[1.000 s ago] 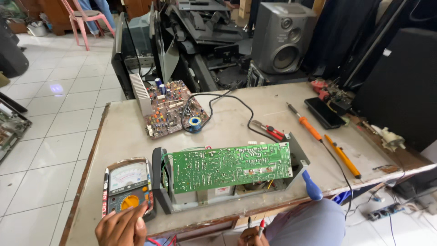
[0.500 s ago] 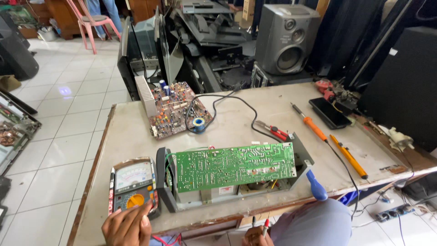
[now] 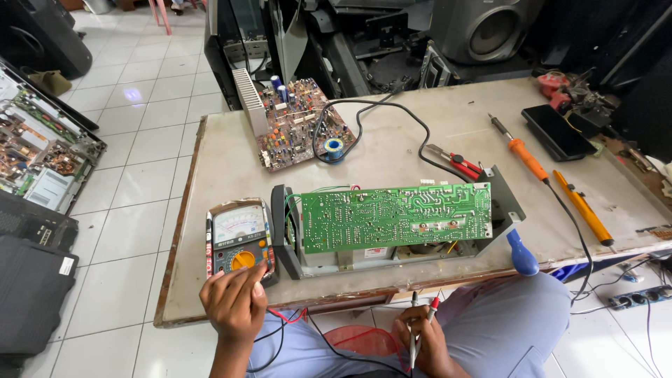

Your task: The person tests a circuit board with a multimeter by touching the probes to various points on the solder side, and handles the board to turn it over.

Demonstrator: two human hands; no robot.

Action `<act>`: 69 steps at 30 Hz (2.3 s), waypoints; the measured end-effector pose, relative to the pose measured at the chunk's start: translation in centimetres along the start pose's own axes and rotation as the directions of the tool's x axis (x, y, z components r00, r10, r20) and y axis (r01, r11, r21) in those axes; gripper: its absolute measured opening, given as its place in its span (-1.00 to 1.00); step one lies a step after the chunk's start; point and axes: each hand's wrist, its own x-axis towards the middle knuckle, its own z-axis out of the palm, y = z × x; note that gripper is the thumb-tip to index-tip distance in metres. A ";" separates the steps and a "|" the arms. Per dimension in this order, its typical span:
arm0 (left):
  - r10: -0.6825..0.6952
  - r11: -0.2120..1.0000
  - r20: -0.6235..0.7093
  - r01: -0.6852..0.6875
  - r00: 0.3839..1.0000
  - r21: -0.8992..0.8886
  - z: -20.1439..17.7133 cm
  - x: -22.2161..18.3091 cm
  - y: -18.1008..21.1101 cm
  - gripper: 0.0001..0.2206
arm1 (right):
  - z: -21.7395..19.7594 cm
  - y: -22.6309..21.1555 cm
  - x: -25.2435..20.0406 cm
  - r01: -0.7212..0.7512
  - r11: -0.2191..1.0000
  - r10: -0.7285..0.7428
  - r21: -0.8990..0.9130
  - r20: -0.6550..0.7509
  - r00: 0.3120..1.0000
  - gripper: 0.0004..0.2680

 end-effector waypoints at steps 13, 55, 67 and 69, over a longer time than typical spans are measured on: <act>0.137 0.991 -0.154 -0.135 0.979 0.022 1.1 -7.4 1.5 -0.69 | -0.2 -7.2 1.7 0.101 0.972 -0.143 -0.212 -0.191 0.971 -0.72; -0.125 0.855 0.017 0.117 0.992 -0.505 -4.2 5.8 10.9 -0.83 | -2.7 -11.5 6.3 0.124 0.985 -0.092 -0.122 0.240 0.966 -0.99; -0.113 0.867 -0.116 0.041 0.987 -0.496 -0.9 9.4 7.4 -0.78 | -9.1 -8.9 15.7 -0.013 -0.032 0.504 0.999 0.027 0.863 -0.80; -0.070 0.873 -0.126 -0.001 0.990 -0.488 -1.3 8.8 6.8 -0.83 | -12.8 -9.4 15.2 -0.141 0.253 0.460 0.957 0.010 0.888 -0.72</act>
